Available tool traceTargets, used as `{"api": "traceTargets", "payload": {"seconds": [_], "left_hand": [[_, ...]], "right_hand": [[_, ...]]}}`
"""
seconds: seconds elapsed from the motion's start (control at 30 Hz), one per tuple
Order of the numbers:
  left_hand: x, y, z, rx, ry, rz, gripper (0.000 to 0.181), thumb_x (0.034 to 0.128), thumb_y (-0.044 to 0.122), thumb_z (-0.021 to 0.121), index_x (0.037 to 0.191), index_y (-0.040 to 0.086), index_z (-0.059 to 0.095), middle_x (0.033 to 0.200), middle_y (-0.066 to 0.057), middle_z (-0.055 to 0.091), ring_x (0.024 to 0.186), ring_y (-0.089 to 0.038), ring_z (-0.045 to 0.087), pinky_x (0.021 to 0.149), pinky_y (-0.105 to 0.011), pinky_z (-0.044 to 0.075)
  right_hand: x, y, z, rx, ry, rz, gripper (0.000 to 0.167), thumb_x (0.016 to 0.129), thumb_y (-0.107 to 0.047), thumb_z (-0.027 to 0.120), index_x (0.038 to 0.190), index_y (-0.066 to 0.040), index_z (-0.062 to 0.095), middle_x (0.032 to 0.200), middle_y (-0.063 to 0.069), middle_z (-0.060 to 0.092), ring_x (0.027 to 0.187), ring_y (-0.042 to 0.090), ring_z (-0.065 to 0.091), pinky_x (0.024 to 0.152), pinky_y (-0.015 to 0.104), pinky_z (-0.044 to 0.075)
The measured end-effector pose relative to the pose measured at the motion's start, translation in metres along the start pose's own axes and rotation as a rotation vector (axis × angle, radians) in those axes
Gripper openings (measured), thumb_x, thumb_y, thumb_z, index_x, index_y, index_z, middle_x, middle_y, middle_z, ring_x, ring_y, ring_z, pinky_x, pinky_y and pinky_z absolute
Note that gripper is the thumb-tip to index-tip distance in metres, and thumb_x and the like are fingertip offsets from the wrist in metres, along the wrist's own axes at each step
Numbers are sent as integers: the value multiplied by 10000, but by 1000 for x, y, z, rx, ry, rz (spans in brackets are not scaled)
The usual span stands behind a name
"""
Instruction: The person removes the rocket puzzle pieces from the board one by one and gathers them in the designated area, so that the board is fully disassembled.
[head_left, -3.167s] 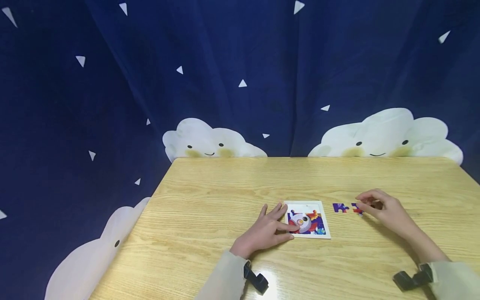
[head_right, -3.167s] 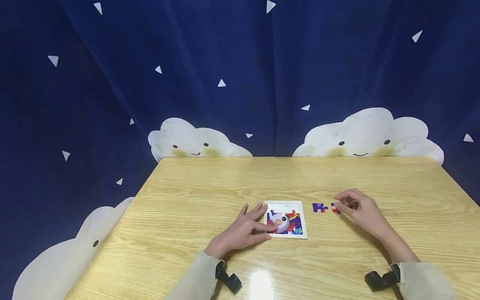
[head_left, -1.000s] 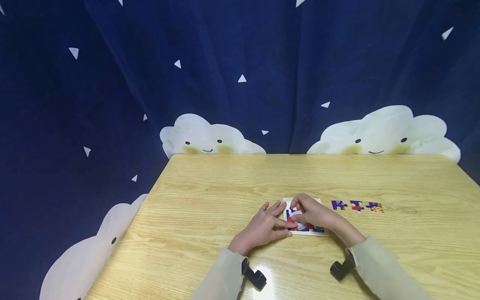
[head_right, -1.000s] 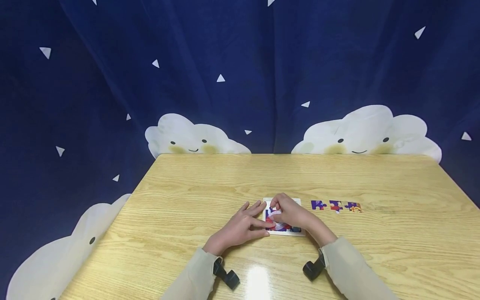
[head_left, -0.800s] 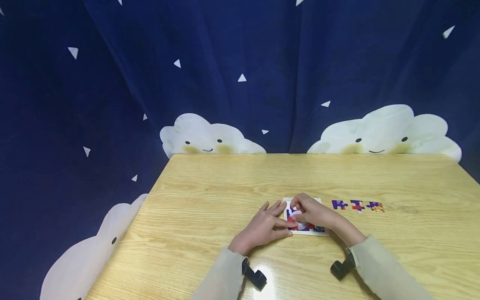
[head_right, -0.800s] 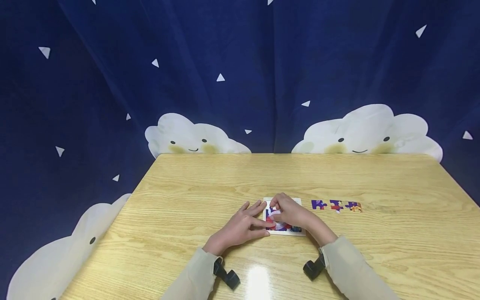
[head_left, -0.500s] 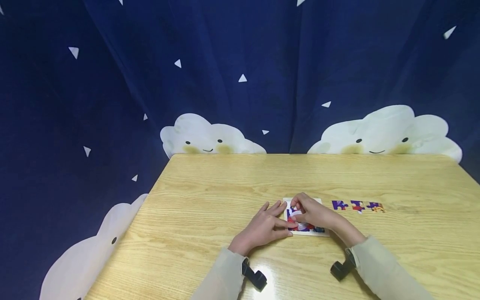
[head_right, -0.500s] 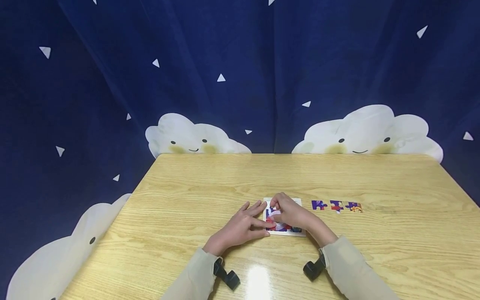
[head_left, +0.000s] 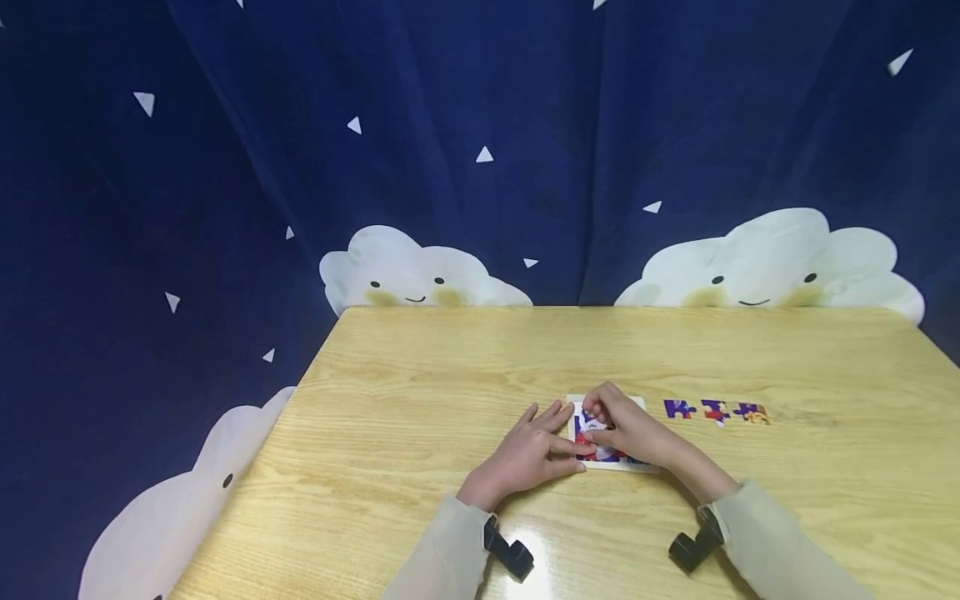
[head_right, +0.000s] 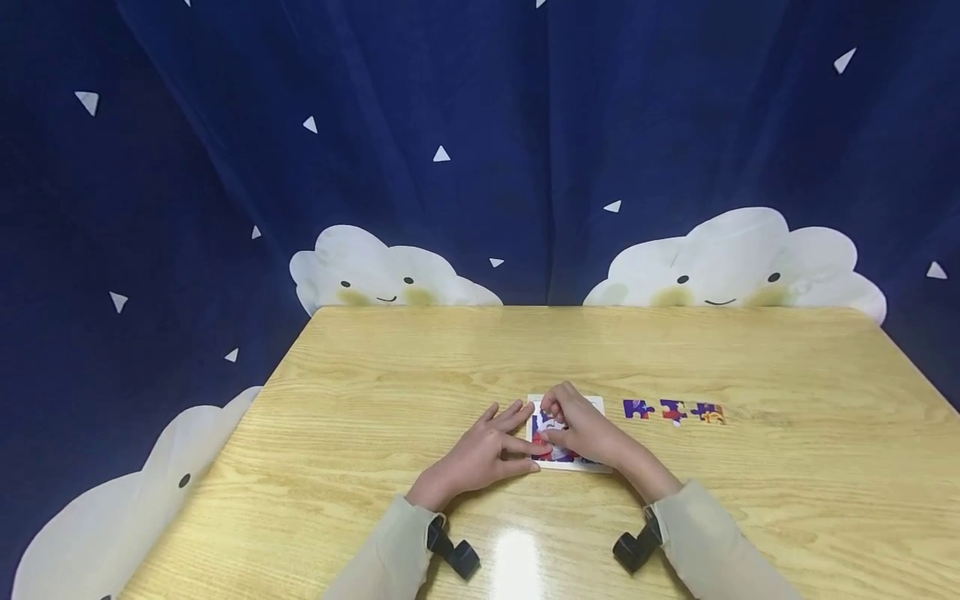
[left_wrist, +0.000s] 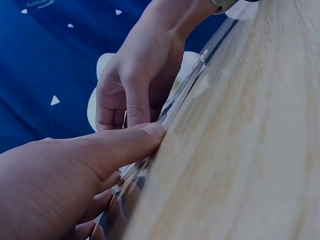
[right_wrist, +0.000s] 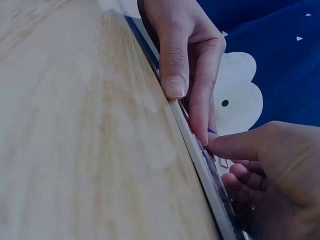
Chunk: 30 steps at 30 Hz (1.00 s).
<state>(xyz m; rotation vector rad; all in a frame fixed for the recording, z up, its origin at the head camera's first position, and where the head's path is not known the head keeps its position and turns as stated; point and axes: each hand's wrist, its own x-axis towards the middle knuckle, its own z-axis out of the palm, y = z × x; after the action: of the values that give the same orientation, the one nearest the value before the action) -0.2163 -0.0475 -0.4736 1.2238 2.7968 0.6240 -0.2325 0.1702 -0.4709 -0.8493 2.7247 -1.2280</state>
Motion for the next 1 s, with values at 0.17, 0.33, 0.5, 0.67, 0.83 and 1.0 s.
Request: {"api": "traceTargets", "payload": {"seconds": [0.17, 0.33, 0.5, 0.67, 0.83, 1.0], "left_hand": [[1, 0, 0, -8, 2, 2, 303, 927, 439, 633, 1218, 371, 682, 1560, -93, 383, 1489, -287, 308, 1210, -560, 247], [0, -1, 1, -20, 5, 0, 300, 925, 432, 639, 1215, 369, 684, 1556, -94, 386, 1490, -281, 307, 1210, -564, 246], [0, -1, 0, -16, 8, 2, 300, 922, 430, 645, 1212, 368, 687, 1558, -96, 382, 1489, -280, 309, 1208, -566, 247], [0, 0, -2, -1, 15, 2, 301, 916, 418, 656, 1208, 355, 693, 1559, -105, 379, 1486, -285, 314, 1208, -561, 254], [1, 0, 0, -7, 2, 0, 306, 920, 426, 648, 1218, 365, 684, 1562, -103, 377, 1489, -289, 305, 1208, -573, 241], [1, -2, 3, -12, 6, 5, 310, 924, 433, 640, 1227, 374, 677, 1560, -98, 385, 1488, -292, 309, 1205, -578, 243]], "right_hand": [[-1, 2, 3, -13, 33, -35, 274, 841, -12, 724, 1011, -20, 510, 885, 47, 461, 787, 71, 429, 645, 188, 413], [-2, 1, 5, -41, 69, -63, 290, 832, -18, 736, 1008, -24, 506, 898, 43, 467, 797, 76, 442, 654, 188, 420], [-7, 0, 8, -89, 117, -81, 316, 828, -23, 741, 1033, -50, 503, 917, 32, 477, 810, 90, 470, 673, 198, 450], [-10, -2, 10, -106, 177, -101, 351, 807, 8, 751, 1052, -53, 507, 933, 30, 494, 812, 92, 497, 677, 198, 472], [-13, -3, 12, -90, 190, -104, 351, 815, 20, 741, 1060, -66, 506, 941, 28, 497, 799, 91, 497, 658, 199, 469], [-14, -4, 13, -52, 182, -110, 296, 860, 26, 694, 1062, -99, 516, 917, 1, 528, 746, 20, 488, 617, 186, 464]]}}
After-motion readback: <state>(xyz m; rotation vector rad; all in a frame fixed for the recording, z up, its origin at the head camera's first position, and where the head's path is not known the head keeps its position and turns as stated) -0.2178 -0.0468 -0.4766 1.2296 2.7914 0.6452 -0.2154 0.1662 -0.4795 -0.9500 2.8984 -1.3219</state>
